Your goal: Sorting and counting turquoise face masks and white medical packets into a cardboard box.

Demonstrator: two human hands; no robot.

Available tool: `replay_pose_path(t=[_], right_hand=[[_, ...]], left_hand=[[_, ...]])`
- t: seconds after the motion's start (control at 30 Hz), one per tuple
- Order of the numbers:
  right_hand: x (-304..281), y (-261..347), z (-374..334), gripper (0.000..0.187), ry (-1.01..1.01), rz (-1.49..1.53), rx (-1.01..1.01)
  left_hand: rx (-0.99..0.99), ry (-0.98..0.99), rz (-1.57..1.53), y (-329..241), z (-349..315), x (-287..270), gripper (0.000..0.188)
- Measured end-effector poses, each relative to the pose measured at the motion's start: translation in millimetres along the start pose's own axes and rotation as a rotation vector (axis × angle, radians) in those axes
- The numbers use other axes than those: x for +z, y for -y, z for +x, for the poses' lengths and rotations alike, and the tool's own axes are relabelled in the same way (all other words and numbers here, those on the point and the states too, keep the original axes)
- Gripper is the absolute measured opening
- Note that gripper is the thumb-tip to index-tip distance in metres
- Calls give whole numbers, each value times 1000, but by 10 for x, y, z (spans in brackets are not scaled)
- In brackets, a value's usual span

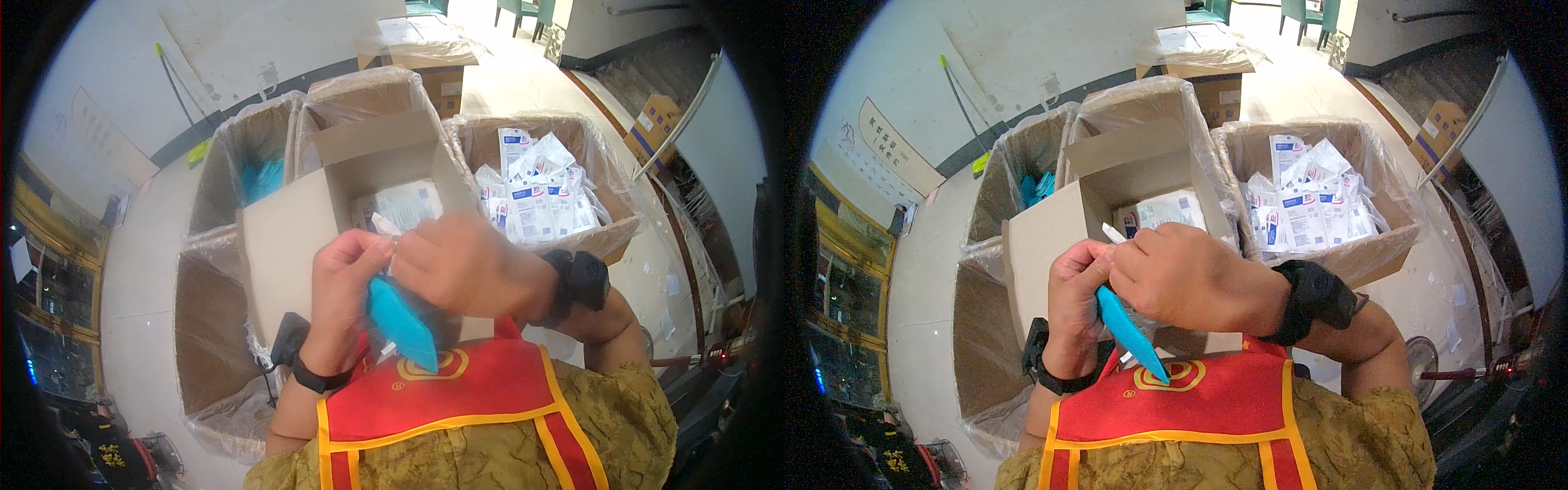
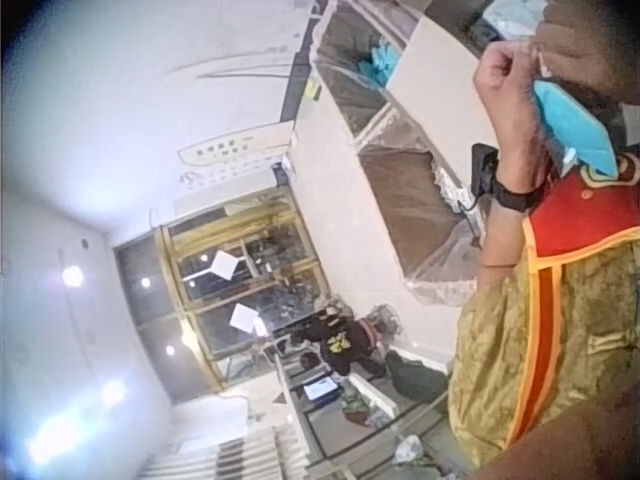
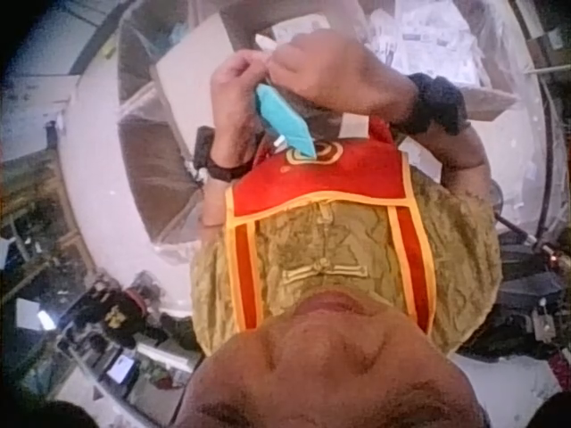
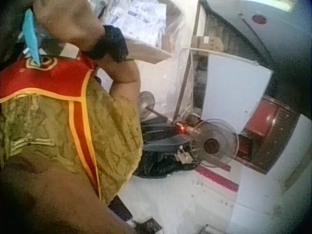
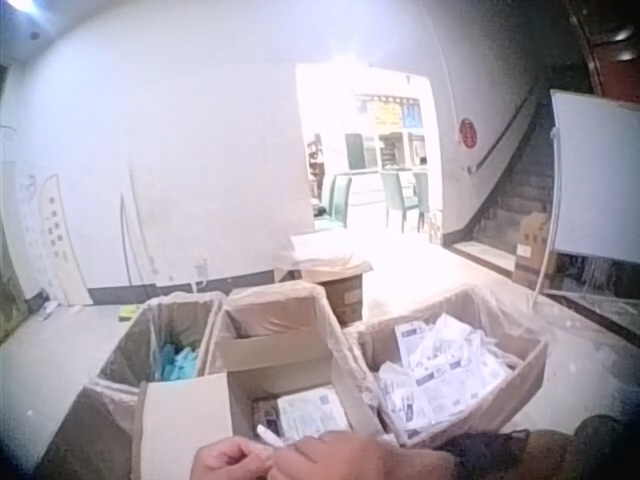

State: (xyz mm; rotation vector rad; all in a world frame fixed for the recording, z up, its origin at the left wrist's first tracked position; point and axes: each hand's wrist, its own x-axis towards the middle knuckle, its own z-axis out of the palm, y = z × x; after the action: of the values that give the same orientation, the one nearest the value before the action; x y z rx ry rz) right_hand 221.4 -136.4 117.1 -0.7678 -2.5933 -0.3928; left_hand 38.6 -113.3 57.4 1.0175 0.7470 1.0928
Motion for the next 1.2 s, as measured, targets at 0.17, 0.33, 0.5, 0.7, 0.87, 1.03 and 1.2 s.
replay_pose_path(t=[0.17, 0.33, 0.5, 0.7, 0.87, 1.03, 1.2], right_hand=[[-14, 26, -4, 10, 46, -35, -39], [156, -206, -34, 9, -65, 140, 74], [428, -306, -240, 11, -113, 500, 352], [477, -377, -309, 11, -78, 645, 503], [448, -413, -308, 19, -126, 657, 543], [487, -419, -306, 22, -136, 649, 511], [471, -461, -279, 17, -64, 636, 555]], left_hand=[[7, -51, 12, 48, 14, 25, 6], [99, -73, 171, -14, 66, -21, 8], [103, -175, 273, 164, 98, -87, 10], [323, -318, 349, 268, 155, -28, 15], [336, -231, 685, 263, 69, -75, 22], [358, -226, 722, 231, 53, -44, 22], [410, -239, 792, 200, 44, -40, 18]])
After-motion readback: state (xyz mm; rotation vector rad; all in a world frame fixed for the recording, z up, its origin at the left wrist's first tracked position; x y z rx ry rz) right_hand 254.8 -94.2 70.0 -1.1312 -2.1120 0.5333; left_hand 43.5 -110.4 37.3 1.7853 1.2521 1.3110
